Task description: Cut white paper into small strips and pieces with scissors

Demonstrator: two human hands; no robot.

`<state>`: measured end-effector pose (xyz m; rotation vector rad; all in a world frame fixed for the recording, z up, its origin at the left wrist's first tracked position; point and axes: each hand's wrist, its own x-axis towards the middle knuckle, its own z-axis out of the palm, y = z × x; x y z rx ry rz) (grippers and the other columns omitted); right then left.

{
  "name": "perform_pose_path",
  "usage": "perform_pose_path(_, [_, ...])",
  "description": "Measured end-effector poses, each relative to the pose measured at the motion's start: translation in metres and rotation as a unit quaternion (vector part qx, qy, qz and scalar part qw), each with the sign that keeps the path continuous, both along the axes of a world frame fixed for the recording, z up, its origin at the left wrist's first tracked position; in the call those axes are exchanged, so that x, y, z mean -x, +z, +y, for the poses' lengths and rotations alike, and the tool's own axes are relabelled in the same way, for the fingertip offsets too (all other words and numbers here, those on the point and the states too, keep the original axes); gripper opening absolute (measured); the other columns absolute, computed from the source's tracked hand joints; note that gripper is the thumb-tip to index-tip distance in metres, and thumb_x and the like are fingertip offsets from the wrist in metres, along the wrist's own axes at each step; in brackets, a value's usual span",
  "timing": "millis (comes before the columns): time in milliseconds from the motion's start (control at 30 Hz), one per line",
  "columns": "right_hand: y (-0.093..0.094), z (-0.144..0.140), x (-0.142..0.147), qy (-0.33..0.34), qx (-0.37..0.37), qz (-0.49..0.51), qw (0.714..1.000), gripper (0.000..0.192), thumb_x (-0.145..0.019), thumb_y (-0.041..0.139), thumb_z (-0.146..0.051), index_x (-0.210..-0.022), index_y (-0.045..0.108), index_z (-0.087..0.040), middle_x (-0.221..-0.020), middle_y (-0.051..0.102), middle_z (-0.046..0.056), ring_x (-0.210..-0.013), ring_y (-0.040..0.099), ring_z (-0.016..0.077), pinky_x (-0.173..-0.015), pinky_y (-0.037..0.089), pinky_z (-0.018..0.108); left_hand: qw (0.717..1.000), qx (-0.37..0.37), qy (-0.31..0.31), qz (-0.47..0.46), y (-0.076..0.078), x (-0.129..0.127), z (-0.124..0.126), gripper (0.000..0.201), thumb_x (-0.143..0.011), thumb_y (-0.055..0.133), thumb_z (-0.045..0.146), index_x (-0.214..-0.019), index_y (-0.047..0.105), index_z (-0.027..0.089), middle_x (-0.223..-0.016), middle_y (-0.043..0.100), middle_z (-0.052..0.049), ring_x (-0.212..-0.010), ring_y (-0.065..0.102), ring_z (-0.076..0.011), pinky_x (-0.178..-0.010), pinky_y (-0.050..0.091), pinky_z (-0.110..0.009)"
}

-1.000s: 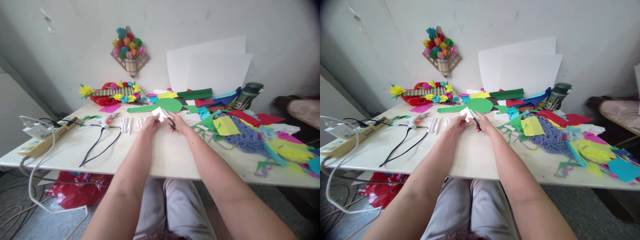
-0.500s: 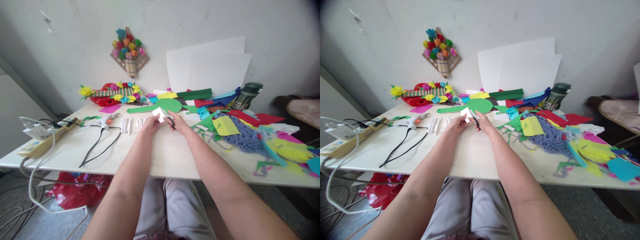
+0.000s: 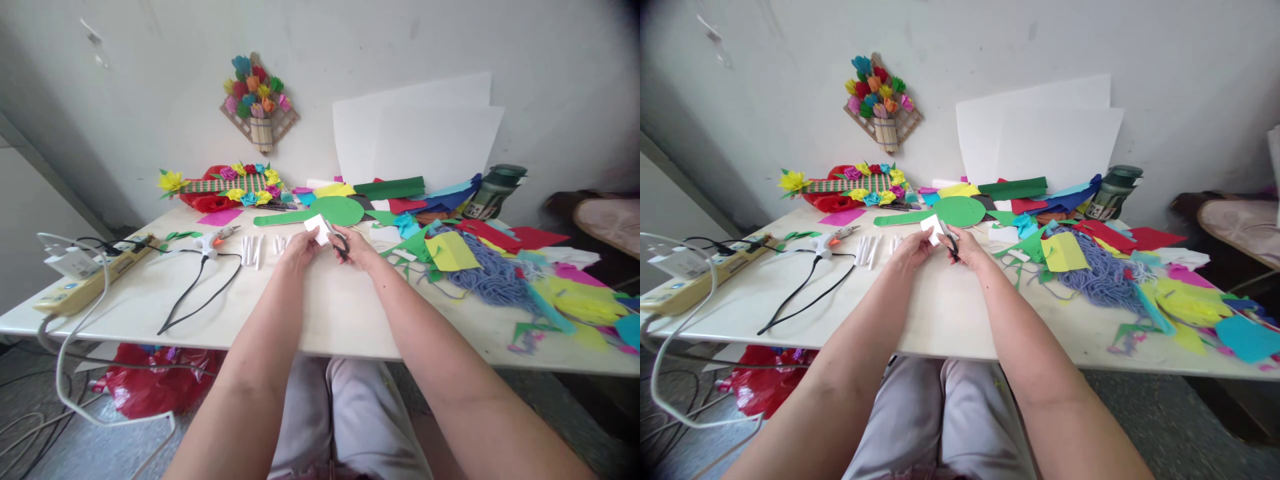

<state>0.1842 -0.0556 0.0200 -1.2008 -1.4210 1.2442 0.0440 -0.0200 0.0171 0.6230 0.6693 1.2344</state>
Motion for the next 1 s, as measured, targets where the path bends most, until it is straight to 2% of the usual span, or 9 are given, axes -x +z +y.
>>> perform_pose_path(300, [-0.001,-0.001,-0.002,0.032,-0.023,0.003,0.999,0.064,-0.079,0.054,-0.051,-0.132,0.039,-0.019,-0.051,0.056,-0.004,-0.034,0.051,0.0074,-0.026,0.024,0.014,0.999,-0.012,-0.024,0.029,-0.003,0.0,0.001,0.014,-0.077,0.055,0.007,-0.089,0.061,0.007,-0.07,0.065,-0.007,-0.06,0.061,-0.0121,-0.052,0.051,-0.021])
perform_pose_path(500, [-0.001,-0.001,0.001,0.008,-0.002,0.024,1.0,0.072,-0.081,0.053,-0.048,-0.14,0.023,-0.019,-0.05,0.055,-0.006,-0.034,0.049,0.0068,-0.027,0.023,0.014,0.999,-0.002,-0.012,0.035,-0.002,-0.001,0.002,0.009,-0.076,0.055,0.006,-0.084,0.06,0.007,-0.07,0.064,-0.007,-0.058,0.06,-0.0118,-0.05,0.051,-0.021])
perform_pose_path(567, [-0.001,0.0,0.002,-0.004,0.003,0.027,1.0,0.072,-0.081,0.053,-0.047,-0.141,0.022,-0.021,-0.049,0.054,-0.007,-0.033,0.047,0.0062,-0.028,0.024,0.014,0.999,0.002,-0.009,0.041,-0.001,-0.001,0.001,0.009,-0.077,0.055,0.006,-0.085,0.059,0.007,-0.071,0.064,-0.007,-0.059,0.06,-0.0116,-0.051,0.051,-0.021])
perform_pose_path(833, [0.0,0.001,-0.002,-0.029,0.009,0.029,0.999,0.072,-0.076,0.059,-0.048,-0.137,0.029,-0.022,-0.049,0.054,-0.007,-0.032,0.046,0.0065,-0.028,0.025,0.014,0.999,-0.018,-0.008,0.028,-0.003,-0.001,0.001,0.012,-0.077,0.054,0.008,-0.088,0.059,0.008,-0.076,0.066,-0.008,-0.063,0.061,-0.0131,-0.057,0.052,-0.023])
perform_pose_path(900, [-0.001,0.003,-0.007,-0.028,0.022,0.048,0.998,0.064,-0.076,0.059,-0.047,-0.131,0.037,-0.022,-0.05,0.054,-0.007,-0.033,0.045,0.0058,-0.03,0.027,0.014,0.999,-0.032,0.001,0.029,-0.003,-0.001,0.001,0.013,-0.077,0.053,0.008,-0.089,0.059,0.008,-0.076,0.066,-0.009,-0.063,0.062,-0.0141,-0.058,0.053,-0.025])
perform_pose_path(1000, [-0.002,0.005,-0.015,-0.014,0.024,0.083,0.996,0.041,-0.077,0.06,-0.045,-0.107,0.053,-0.019,-0.049,0.052,-0.006,-0.035,0.045,0.005,-0.033,0.032,0.014,0.998,-0.046,0.003,0.038,-0.003,-0.001,0.0,0.016,-0.078,0.051,0.008,-0.092,0.059,0.005,-0.076,0.066,-0.012,-0.065,0.063,-0.0172,-0.06,0.053,-0.029])
